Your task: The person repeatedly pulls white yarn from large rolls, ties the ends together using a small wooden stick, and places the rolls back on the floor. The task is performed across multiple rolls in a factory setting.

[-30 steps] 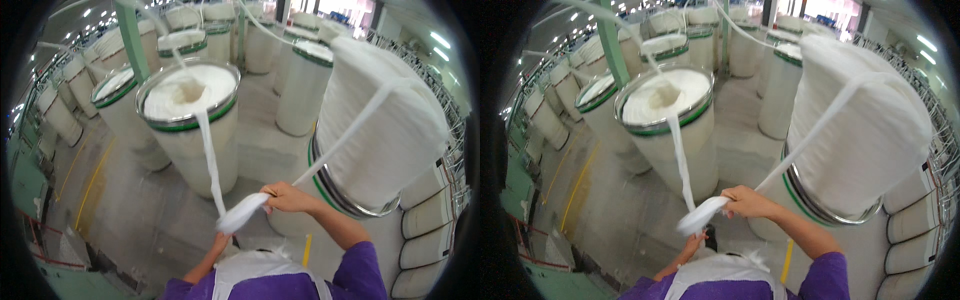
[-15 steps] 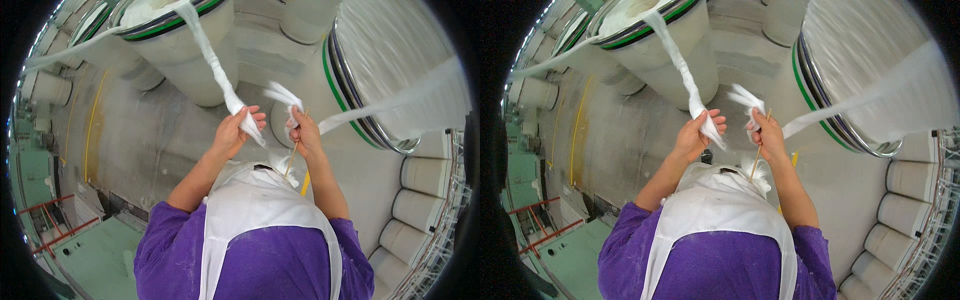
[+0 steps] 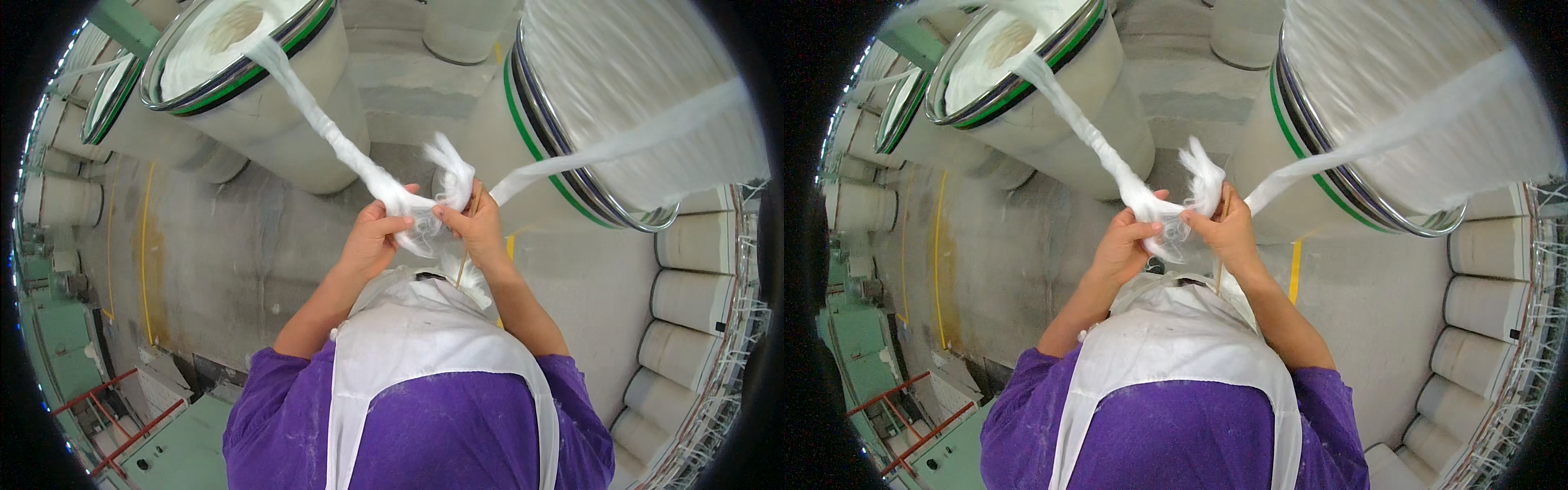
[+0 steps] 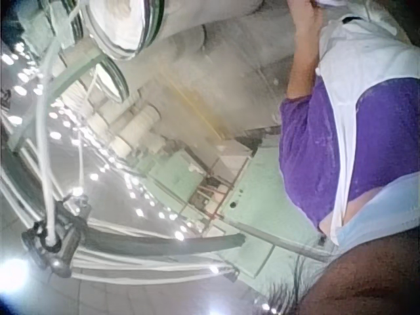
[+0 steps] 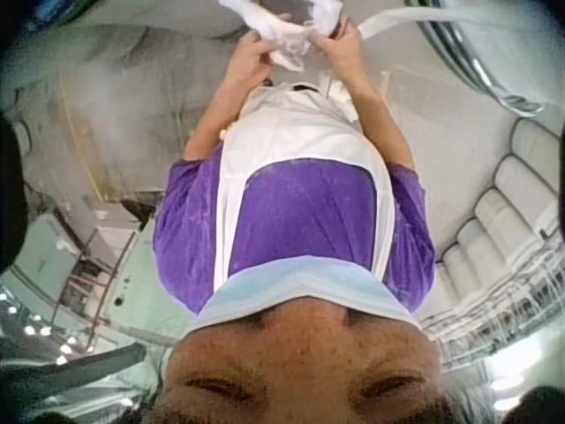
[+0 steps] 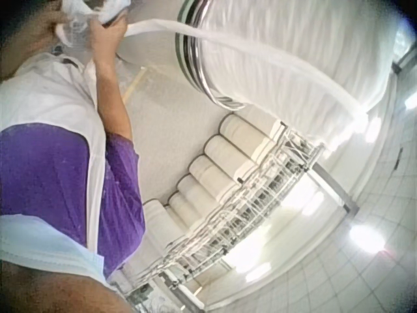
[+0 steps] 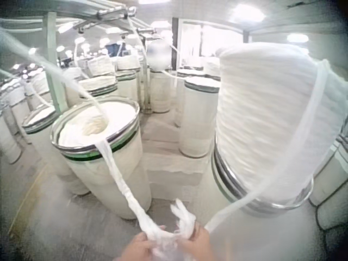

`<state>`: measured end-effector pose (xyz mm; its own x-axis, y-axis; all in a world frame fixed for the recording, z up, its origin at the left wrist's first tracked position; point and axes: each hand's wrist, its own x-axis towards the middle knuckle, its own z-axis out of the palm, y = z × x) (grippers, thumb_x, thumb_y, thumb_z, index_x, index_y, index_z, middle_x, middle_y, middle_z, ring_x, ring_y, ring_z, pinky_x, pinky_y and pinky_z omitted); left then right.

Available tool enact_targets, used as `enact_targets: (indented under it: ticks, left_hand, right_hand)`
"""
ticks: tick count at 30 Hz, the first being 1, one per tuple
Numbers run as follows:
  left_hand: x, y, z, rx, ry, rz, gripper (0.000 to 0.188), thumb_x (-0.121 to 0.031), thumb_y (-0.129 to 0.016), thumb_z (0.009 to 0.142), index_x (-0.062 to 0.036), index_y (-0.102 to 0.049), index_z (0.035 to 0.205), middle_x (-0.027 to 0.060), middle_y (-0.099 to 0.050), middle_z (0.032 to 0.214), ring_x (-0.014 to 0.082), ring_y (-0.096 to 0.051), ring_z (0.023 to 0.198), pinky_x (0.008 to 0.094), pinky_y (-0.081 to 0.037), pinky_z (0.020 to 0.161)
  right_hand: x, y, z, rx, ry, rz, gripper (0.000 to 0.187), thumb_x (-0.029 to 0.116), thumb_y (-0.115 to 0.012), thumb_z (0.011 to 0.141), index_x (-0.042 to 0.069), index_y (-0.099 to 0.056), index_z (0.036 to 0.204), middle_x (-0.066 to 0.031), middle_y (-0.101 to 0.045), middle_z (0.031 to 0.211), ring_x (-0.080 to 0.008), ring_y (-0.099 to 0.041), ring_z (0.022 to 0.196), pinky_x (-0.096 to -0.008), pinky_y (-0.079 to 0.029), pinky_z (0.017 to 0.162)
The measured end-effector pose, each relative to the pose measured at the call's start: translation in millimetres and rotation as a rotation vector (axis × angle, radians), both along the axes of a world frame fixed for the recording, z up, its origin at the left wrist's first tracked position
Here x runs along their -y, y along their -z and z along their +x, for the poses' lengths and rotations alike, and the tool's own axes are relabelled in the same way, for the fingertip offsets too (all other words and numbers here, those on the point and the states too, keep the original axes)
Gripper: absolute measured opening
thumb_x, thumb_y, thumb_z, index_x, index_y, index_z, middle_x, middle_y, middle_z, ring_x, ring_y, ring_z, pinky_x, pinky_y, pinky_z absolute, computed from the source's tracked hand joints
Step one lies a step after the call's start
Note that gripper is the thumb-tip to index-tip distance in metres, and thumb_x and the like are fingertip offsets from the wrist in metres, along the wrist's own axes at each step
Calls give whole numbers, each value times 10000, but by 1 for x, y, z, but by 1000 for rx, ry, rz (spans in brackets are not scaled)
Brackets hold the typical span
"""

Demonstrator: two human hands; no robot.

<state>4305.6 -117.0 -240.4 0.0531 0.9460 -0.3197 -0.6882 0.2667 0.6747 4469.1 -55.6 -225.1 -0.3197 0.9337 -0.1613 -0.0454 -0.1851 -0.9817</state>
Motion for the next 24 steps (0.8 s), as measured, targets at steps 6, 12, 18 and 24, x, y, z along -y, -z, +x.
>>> enact_targets:
  ticks: [6,12,18,24]
  left_hand:
    - [-16,27,-21,161,75,-88,380,-165,-504,958,15,-470,1290,66,-615,1065,133,-572,896,282,-477,792]
    - [-25,40,-18,132,-11,-229,399,-233,-433,993,35,-437,1288,107,-572,1167,183,-568,980,339,-463,890]
    - [-35,8,-8,508,-123,70,495,-346,-315,1007,11,-354,1349,202,-472,1332,331,-486,1213,465,-369,1046]
    - [-31,-16,-3,10,-176,252,467,-74,-436,939,-12,-315,1387,186,-467,1350,304,-471,1249,437,-379,1048]
  right_hand:
    - [-6,-4,-7,-3,-2,17,332,145,-773,746,33,-535,949,12,-561,787,-36,-472,619,-192,-380,508]
    - [6,-18,-2,143,-161,36,221,175,-748,785,30,-587,743,52,-481,652,-31,-398,606,-214,-325,524]
    - [17,-2,2,312,-199,113,165,139,-725,793,14,-633,737,63,-515,618,-32,-391,566,-230,-294,496]
    - [19,9,3,498,-216,340,183,146,-744,770,0,-635,778,16,-515,614,-61,-403,547,-251,-323,502]
